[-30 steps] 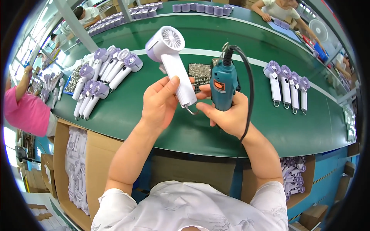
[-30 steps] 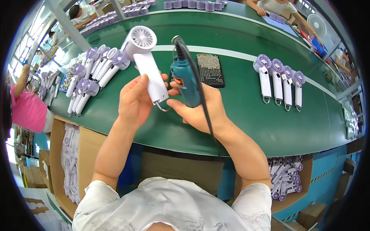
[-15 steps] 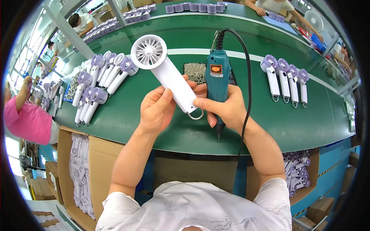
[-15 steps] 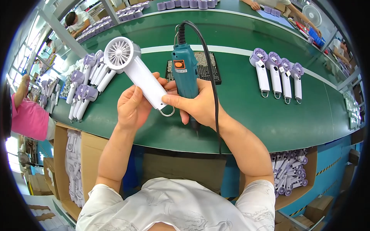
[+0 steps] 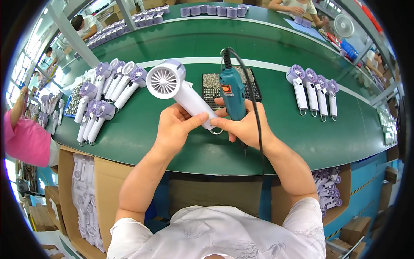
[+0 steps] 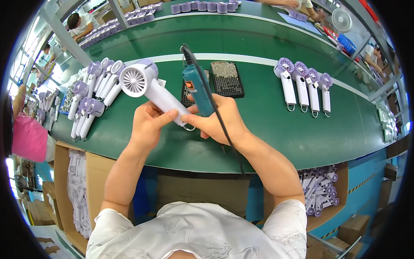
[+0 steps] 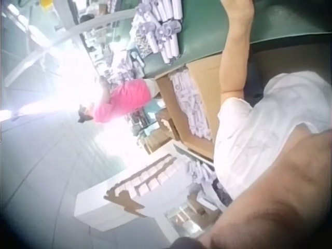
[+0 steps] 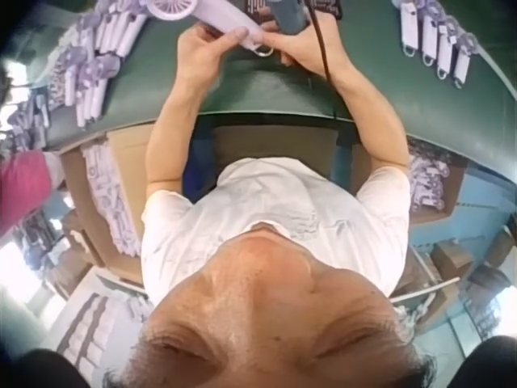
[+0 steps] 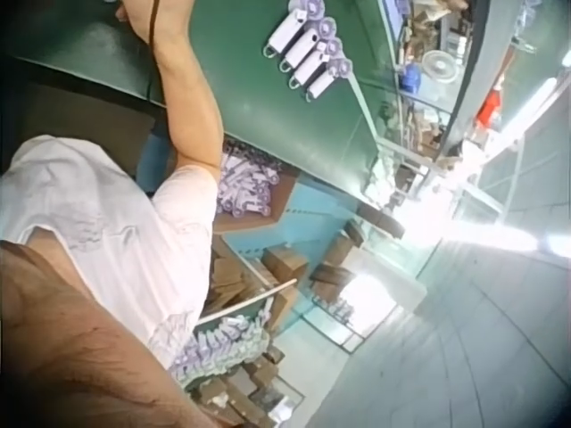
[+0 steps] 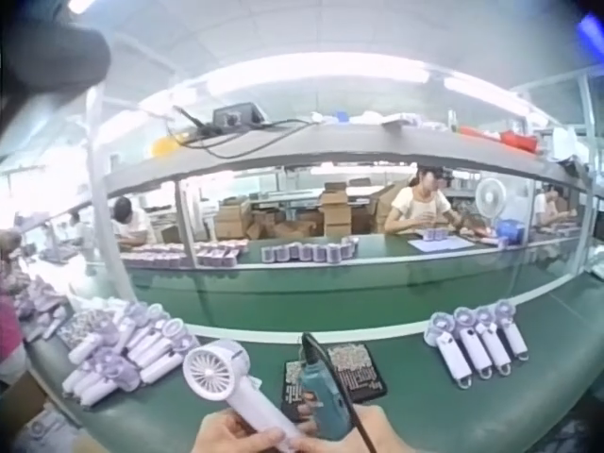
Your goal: The person assembles portable handheld fans on a production line by driving screws into each fan body using an electric screwdriver and placing the assembled fans onto the table.
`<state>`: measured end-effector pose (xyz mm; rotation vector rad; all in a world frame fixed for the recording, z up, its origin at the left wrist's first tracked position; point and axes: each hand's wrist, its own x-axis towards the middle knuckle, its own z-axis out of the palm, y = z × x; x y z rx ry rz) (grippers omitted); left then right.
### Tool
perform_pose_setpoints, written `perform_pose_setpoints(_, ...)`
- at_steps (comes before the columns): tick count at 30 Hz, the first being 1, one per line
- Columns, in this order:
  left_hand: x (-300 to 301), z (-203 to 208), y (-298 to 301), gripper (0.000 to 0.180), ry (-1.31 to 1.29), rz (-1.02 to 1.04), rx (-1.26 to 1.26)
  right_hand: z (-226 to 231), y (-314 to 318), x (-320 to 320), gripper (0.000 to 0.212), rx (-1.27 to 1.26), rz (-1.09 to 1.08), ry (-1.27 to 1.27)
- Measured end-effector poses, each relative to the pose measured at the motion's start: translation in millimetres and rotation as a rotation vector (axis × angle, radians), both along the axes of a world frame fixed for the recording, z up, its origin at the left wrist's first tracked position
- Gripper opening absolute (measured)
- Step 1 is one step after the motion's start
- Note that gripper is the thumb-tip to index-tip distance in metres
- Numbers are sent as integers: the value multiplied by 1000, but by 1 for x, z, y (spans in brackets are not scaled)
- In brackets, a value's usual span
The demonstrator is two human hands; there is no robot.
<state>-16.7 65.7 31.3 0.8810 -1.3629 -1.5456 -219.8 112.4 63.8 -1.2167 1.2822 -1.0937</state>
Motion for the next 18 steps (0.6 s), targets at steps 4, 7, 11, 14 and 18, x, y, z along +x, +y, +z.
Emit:
perform_pose_setpoints(4,16,4,-31,28,38,-64,41,9,-8,-11,35,-128,-86,-17)
perform_pose_setpoints(7,30,4,-63,28,4,-88,122,15,-24,-24,29,-447,-182,-156)
perform_pose_setpoints(11,29,-3,-90,27,-122,-110,96,33,-53,-19,27,-684,-235,-284)
perform_pose_setpoints(14,23,-25,-100,27,-99,-169,171,31,-77,-1,25,-756,-230,-283)
perform_pose_setpoints(18,25,-41,-97,29,-151,-148,241,11,-100,22,18,-734,-194,-357)
